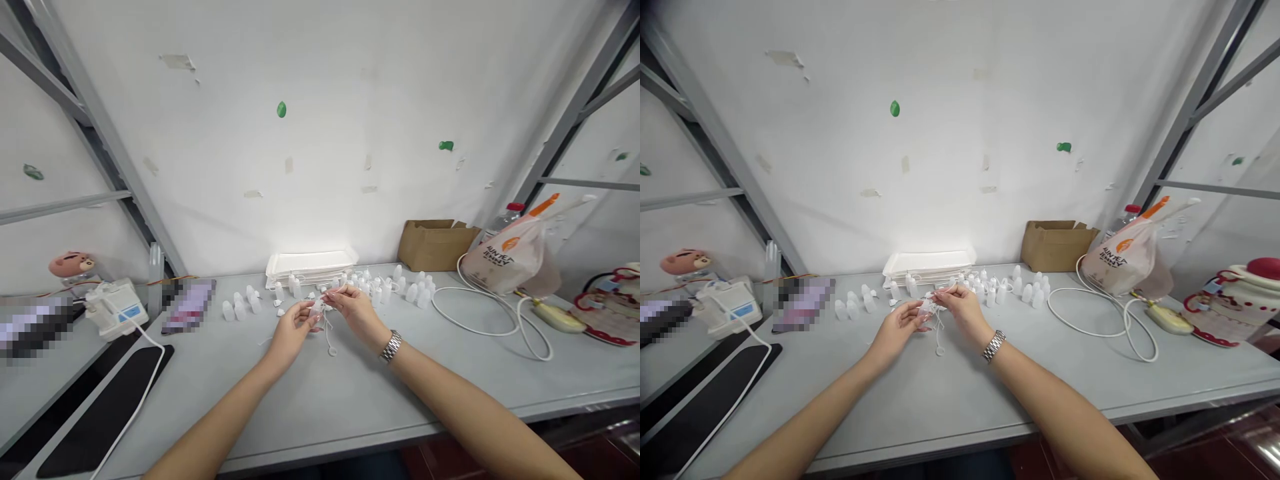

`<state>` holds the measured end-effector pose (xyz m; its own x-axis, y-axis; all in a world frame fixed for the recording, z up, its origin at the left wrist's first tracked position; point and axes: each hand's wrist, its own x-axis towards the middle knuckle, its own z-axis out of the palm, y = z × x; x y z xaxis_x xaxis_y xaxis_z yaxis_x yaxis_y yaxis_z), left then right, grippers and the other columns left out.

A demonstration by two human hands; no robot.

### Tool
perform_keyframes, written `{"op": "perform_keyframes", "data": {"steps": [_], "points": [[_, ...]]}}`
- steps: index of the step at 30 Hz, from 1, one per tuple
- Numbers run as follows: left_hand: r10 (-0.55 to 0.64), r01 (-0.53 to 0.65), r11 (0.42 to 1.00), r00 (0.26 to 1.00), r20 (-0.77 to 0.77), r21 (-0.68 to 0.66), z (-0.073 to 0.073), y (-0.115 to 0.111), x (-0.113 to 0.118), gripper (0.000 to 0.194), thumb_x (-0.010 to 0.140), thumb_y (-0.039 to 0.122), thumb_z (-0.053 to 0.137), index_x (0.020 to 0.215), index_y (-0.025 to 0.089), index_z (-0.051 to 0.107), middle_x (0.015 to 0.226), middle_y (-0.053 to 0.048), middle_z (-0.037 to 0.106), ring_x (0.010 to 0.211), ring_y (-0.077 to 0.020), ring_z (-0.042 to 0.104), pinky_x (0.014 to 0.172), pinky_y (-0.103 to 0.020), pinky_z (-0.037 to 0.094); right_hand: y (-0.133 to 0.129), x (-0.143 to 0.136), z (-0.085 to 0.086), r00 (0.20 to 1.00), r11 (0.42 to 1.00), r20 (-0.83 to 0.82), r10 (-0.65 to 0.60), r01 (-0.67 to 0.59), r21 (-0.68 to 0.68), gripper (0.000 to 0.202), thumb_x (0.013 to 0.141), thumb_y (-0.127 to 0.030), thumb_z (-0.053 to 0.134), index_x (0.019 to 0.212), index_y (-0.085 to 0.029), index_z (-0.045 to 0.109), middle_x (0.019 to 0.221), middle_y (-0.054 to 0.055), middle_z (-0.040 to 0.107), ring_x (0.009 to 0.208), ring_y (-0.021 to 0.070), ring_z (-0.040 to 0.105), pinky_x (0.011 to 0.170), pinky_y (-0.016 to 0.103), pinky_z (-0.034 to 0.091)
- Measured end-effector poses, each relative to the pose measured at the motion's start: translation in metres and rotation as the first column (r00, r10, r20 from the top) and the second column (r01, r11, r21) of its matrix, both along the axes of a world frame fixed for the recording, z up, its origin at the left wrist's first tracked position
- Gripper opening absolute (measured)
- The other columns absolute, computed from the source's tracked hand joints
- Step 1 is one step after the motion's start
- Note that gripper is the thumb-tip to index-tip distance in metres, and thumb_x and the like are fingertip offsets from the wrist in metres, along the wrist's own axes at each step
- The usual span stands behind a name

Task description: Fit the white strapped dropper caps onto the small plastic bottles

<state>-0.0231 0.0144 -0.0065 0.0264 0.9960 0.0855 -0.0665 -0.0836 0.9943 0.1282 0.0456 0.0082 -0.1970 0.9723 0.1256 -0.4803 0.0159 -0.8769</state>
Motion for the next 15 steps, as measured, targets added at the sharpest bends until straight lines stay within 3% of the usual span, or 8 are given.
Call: {"op": "perform_keyframes", "data": {"steps": [6,10,15], "points": [[-0.052,0.054,0.998,0.997,-0.056,0.038,-0.0012,0.0029,-0.0035,0.054,0.066,0.034,0.065,0.115,0.016,0.053,0.078,-0.001,0.055,0.079,-0.0156,0.057,0.072,-0.036,0.055,0.001,-0.0024,-0.0062,0.997,0.999,0.074,-0.003,0.001,0.035,0.019,0.055,-0.027,0.076,0.06,-0.018,0.061,0.07,0.001,0.067,0.071,0.0148,0.062,0.08,0.033,0.046],[-0.04,0.046,0.997,0.995,-0.092,0.058,0.0007,0.0021,-0.0034,0.052,0.066,0.035,0.064,0.114,0.016,0.055,0.078,-0.001,0.054,0.081,-0.0166,0.056,0.07,-0.035,0.055,0.0029,-0.0028,-0.0091,0.998,0.999,0.068,-0.02,0.018,0.033,0.02,0.055,-0.029,0.077,0.06,-0.018,0.061,0.068,0.001,0.066,0.071,0.0154,0.062,0.08,0.034,0.046],[-0.046,0.052,0.997,0.992,-0.118,0.052,0.0008,0.0008,-0.002,0.051,0.067,0.033,0.064,0.114,0.017,0.054,0.076,-0.001,0.056,0.076,-0.0151,0.057,0.07,-0.035,0.055,0.0041,0.0006,-0.0057,0.991,0.991,0.037,-0.13,0.13,-0.003,0.023,0.054,-0.032,0.077,0.061,-0.017,0.06,0.072,0.003,0.067,0.073,0.0162,0.063,0.082,0.035,0.046]]}}
